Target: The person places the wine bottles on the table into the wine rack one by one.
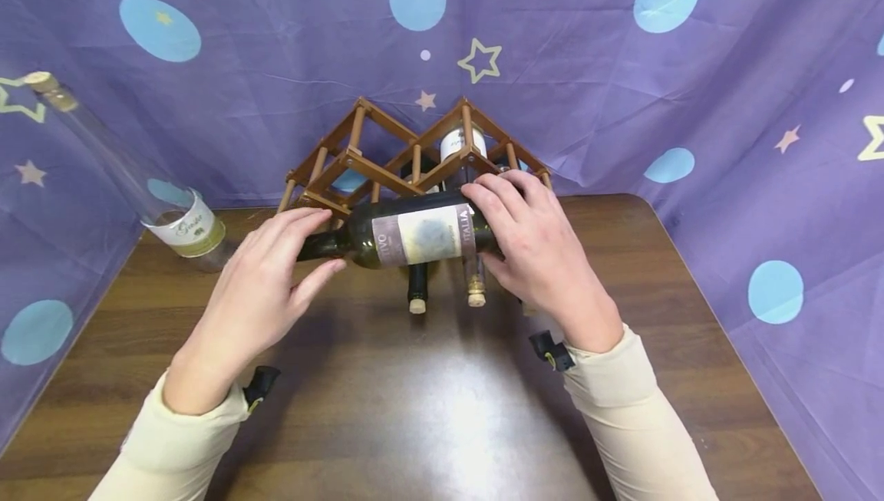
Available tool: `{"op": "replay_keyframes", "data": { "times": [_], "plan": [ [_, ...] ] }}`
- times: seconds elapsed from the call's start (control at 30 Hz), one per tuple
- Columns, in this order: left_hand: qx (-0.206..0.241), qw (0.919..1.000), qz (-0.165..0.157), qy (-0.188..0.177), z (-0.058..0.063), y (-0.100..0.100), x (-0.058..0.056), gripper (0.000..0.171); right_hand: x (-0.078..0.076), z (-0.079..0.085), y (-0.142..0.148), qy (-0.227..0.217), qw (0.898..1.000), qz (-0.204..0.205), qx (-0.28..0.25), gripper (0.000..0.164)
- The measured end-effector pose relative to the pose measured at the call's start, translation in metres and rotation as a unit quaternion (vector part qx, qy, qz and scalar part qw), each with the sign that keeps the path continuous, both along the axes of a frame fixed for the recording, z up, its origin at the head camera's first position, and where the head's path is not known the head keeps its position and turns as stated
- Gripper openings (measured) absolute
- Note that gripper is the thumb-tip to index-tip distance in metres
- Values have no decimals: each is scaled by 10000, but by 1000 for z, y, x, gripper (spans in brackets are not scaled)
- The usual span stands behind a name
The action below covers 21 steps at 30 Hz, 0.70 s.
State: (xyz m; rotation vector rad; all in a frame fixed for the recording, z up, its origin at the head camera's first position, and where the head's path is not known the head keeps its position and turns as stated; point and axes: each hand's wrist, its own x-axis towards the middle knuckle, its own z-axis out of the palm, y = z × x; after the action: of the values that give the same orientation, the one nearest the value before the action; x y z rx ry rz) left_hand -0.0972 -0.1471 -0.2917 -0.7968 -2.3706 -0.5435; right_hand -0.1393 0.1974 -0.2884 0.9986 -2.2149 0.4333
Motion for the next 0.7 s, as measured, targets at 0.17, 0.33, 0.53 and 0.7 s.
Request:
{"op": "replay_keyframes", "data": {
  "times": [0.17,0.33,0.53,0.7],
  "plan": [
    [-217,9992,-70,-319,-5,1,0,55,1,-1,0,-24,9999,22,137,89],
    [-396,9977,-95,-534,-7,0,-1,48,0,0,-1,13,9997,14,263,90],
    [-303,9972,-232,-650,-15,-4,0,43,-1,-2,-3,59,9995,47,298,99],
    [-205,9975,-266,-629,-23,-7,1,41,-1,-4,-3,6,9995,74,298,104]
  ]
}}
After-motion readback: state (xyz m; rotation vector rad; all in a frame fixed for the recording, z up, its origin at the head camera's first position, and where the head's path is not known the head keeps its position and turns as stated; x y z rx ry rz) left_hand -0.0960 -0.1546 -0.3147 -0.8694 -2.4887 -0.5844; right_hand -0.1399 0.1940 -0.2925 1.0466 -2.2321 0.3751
